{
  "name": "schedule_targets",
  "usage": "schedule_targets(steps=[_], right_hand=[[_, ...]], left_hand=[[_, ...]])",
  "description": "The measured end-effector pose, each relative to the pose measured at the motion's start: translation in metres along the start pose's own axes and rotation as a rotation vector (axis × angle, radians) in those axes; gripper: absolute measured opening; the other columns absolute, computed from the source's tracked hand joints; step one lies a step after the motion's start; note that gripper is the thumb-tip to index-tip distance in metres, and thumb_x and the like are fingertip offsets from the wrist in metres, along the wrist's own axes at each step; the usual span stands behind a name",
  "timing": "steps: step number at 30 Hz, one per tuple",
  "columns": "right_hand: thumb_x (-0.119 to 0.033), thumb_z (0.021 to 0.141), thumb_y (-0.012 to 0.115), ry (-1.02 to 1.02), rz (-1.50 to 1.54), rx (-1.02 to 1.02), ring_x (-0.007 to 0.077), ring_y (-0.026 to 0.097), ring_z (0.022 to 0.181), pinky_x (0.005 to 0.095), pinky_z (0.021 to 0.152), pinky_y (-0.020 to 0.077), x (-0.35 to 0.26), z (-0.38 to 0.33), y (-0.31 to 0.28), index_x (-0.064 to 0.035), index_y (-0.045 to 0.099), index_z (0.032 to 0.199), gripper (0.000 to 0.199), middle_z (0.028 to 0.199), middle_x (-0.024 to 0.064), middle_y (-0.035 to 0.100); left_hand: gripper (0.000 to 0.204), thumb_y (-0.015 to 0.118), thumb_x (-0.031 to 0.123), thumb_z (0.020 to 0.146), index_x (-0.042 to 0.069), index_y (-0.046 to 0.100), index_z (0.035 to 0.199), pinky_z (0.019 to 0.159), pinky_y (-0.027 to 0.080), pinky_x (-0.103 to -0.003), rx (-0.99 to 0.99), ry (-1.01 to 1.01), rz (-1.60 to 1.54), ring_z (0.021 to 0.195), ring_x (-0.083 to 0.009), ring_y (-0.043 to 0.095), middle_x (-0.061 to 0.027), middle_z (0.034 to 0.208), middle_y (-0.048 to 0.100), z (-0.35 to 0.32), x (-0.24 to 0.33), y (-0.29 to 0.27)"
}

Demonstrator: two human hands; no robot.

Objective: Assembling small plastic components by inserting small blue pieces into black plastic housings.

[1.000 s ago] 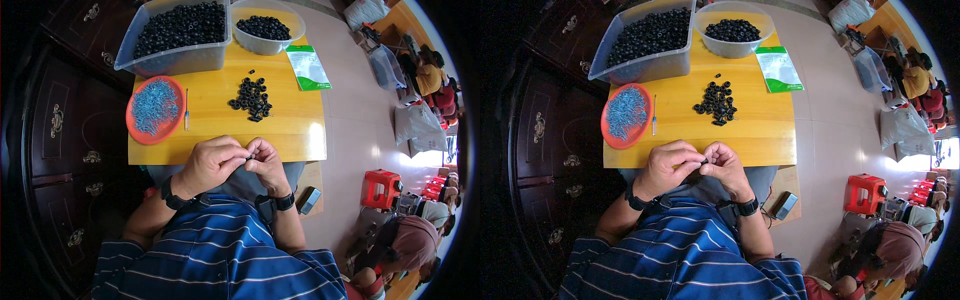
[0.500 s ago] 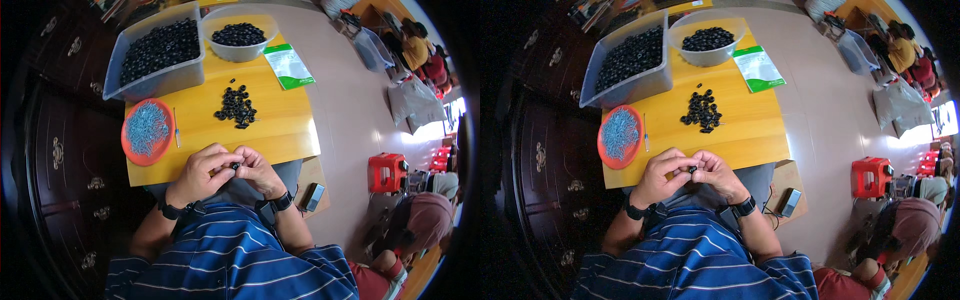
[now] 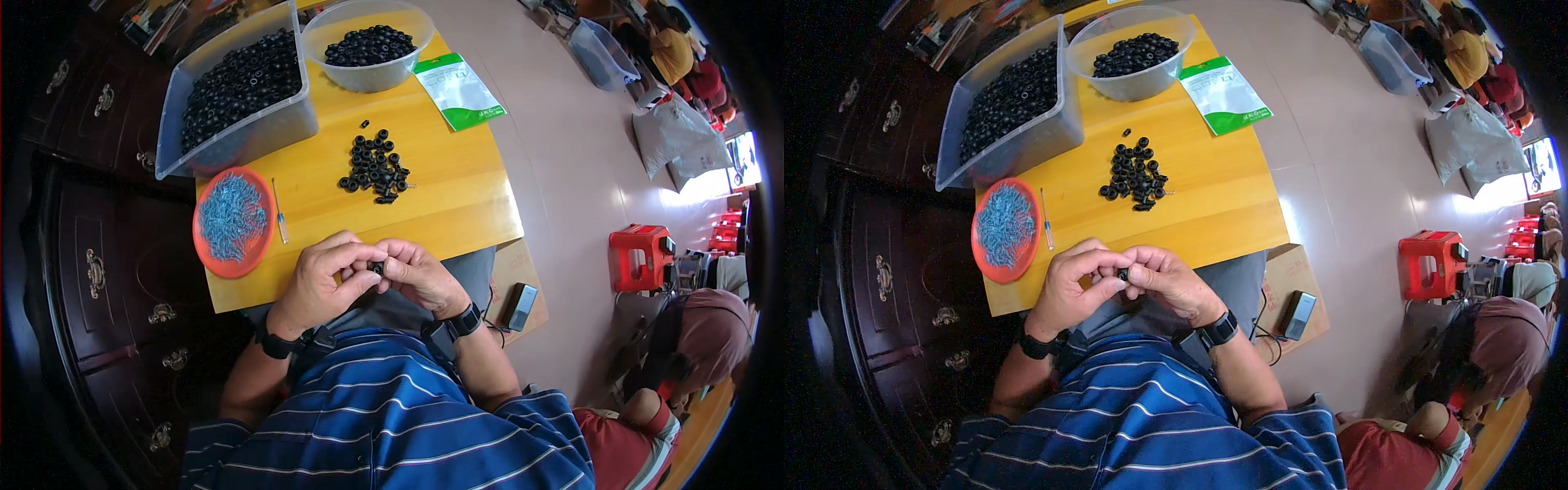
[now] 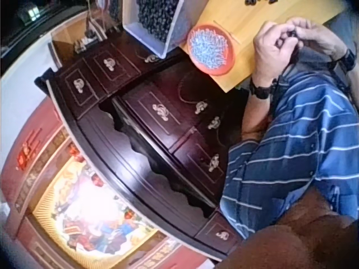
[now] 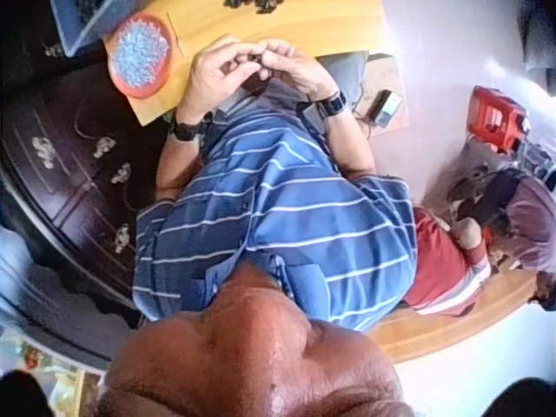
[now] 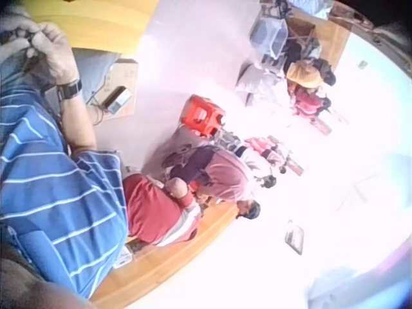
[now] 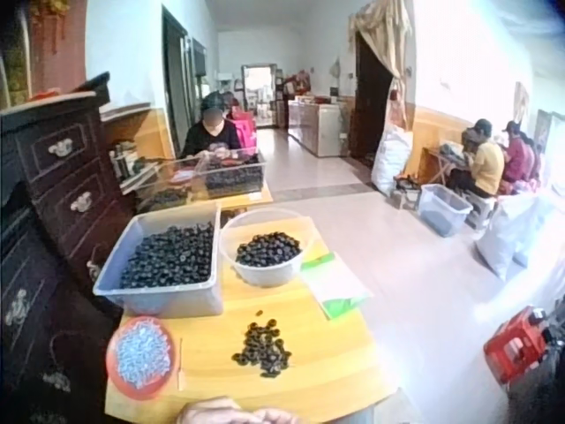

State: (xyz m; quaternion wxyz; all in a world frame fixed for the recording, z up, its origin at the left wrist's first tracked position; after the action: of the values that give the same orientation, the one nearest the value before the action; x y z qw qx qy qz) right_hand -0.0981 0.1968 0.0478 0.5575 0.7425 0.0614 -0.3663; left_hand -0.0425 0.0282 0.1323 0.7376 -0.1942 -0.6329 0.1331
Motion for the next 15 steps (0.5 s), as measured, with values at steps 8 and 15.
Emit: schedule_targets(steps=[8,15], right_hand=[[-0.027,0.099,0.071,0.002,-0.024,-0.024,0.0063,0.057,0.081,0.0213,0.074,0.0479,-0.002,-0.001,-0.002,-0.0045,0.064,0.116,0.029,0.094,-0.0023,0.064],[-0.029,0.101,0.067,-0.008,-0.030,-0.028,0.0058,0.057,0.082,0.0208,0.074,0.0479,0.003,-0.003,-0.007,-0.0046,0.065,0.118,0.029,0.096,-0.0018,0.065]], left_hand=[[0.027,0.074,-0.004,0.085,-0.001,0.071,0.111,0.070,0.047,-0.023,0.055,-0.124,-0.223,0.076,-0.0089,0.057,-0.0025,0.091,0.063,-0.010,-0.015,0.012],[0.027,0.074,-0.002,0.084,-0.001,0.072,0.111,0.067,0.050,-0.027,0.007,-0.021,0.086,0.072,-0.0165,0.060,-0.0081,0.087,0.064,-0.003,0.001,0.009]])
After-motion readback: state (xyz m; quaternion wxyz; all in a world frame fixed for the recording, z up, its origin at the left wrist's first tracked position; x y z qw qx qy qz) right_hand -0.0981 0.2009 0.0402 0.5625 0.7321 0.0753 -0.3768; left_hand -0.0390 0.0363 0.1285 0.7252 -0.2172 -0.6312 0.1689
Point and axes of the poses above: each hand's wrist, its own z-axis towards the middle knuckle, its own y-axis out of the palm, x = y × z, the point moved 2 cm from there along z, towards the middle knuckle
